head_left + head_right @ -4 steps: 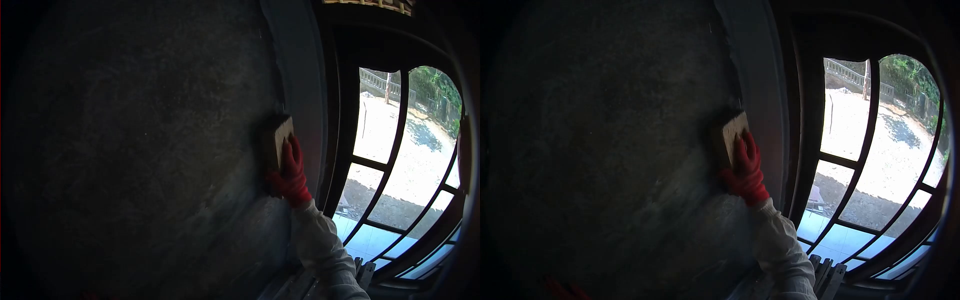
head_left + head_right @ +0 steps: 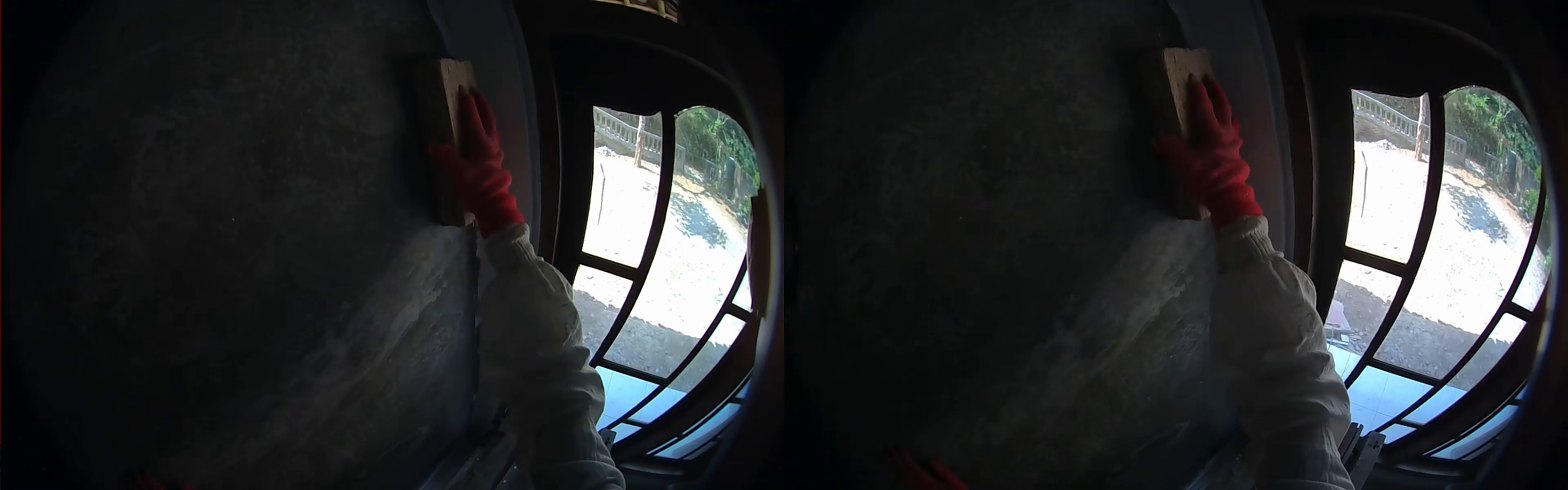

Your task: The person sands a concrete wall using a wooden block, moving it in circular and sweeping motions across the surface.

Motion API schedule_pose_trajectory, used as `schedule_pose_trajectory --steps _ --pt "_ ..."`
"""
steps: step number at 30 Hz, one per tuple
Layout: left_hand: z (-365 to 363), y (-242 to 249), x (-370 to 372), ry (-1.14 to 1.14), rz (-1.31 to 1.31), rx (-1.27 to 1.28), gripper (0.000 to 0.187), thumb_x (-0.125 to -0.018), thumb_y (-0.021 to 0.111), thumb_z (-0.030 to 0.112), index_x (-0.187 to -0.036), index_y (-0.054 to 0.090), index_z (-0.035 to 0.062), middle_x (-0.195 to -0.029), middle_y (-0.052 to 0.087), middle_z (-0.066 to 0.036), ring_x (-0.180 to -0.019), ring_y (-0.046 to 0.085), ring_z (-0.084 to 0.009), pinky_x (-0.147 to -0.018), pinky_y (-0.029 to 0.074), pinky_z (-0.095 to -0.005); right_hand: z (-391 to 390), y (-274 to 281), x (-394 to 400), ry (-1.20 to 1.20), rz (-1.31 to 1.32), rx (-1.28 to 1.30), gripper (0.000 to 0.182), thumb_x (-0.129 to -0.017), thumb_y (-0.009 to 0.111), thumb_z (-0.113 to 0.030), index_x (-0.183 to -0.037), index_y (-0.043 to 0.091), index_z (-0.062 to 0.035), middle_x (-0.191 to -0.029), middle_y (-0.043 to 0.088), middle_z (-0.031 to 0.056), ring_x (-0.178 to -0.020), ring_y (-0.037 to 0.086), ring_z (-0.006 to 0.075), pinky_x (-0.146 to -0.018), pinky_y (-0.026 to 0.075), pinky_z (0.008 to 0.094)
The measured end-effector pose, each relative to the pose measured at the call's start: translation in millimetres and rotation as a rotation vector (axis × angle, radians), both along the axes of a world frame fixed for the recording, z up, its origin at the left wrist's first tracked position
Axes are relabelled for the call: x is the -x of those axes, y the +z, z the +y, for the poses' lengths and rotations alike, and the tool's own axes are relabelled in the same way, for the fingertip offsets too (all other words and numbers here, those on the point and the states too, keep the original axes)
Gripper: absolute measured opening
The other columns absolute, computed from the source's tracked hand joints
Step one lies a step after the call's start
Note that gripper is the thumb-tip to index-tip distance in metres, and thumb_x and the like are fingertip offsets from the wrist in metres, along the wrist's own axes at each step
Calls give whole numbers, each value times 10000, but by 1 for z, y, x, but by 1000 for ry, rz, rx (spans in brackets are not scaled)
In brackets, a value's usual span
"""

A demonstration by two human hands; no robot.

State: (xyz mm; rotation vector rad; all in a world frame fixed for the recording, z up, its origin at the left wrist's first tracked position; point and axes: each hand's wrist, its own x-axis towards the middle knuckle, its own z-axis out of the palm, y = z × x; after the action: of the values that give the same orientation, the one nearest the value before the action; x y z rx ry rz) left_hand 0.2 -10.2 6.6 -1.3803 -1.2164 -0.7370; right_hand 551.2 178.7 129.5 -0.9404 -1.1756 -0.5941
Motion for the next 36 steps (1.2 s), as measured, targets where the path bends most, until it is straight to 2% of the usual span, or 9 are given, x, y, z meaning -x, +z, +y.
schedule_pose_trajectory --steps 3,10,13,17,20,24,30,33,36 --pt "7 -2 1 -42 6 -40 567 -999 410 411 -1360 421 -25 -1381 419 -263 -1269 391 -478 -1051 268 -612 12 -33 -6 -52 -78 -77 876 -678 767 -340 -1424 389 -80 -1469 333 215 -1232 419 426 -999 407 472" --pt "4 2 -6 -26 -5 -30 538 -1005 405 396 -1334 445 -29 -1371 429 -259 -1259 405 -471 -1035 293 -607 -27 -385 47 -117 -74 277 1079 -652 770 -472 -1472 232 -23 -1426 294 339 -1250 389 502 -994 370 564" --pt "2 4 -8 12 2 -25 533 -1004 408 391 -1318 456 -37 -1356 440 -265 -1254 409 -475 -1030 300 -606 -22 -321 44 -150 -90 194 1032 -682 758 -491 -1469 268 -36 -1436 298 325 -1241 400 495 -998 372 553" --pt "4 -2 -3 31 0 -42 538 -1002 411 393 -1316 456 -42 -1332 459 -269 -1236 425 -477 -1030 302 -605 -1 -96 2 -76 -206 -27 956 -695 777 -431 -1463 328 -80 -1481 322 218 -1248 416 425 -1006 386 504" --pt "3 0 -4 21 15 -46 538 -1001 416 391 -1318 457 -43 -1331 456 -271 -1229 428 -479 -1025 303 -608 11 9 -11 7 -46 -31 905 -689 771 -311 -1464 341 -127 -1481 328 196 -1259 400 416 -1014 382 491" --pt "7 -2 -4 33 10 -31 543 -1005 398 396 -1335 444 -33 -1359 427 -266 -1240 410 -474 -1021 298 -605 11 -63 -10 -74 -138 -56 913 -680 766 -307 -1455 338 -86 -1466 337 217 -1244 413 427 -1017 379 490" --pt "5 -1 -6 36 -10 -18 534 -1009 382 397 -1327 436 -28 -1341 433 -258 -1239 401 -472 -1026 285 -601 -20 -378 27 -113 -102 253 1058 -697 745 -530 -1471 240 -17 -1435 297 336 -1273 379 500 -1017 364 551" --pt "3 2 -7 48 16 -14 532 -1010 381 393 -1329 430 -30 -1335 434 -260 -1240 398 -475 -1023 284 -609 -12 -334 24 -154 -145 181 1014 -723 728 -518 -1470 253 -23 -1436 305 326 -1272 382 495 -1017 364 547" --pt "8 -1 -6 29 18 -24 528 -1010 380 383 -1331 426 -34 -1340 430 -262 -1239 398 -480 -1020 284 -616 -4 -162 9 -156 -293 -34 894 -748 716 -472 -1429 353 -19 -1425 356 287 -1214 439 462 -988 391 525"
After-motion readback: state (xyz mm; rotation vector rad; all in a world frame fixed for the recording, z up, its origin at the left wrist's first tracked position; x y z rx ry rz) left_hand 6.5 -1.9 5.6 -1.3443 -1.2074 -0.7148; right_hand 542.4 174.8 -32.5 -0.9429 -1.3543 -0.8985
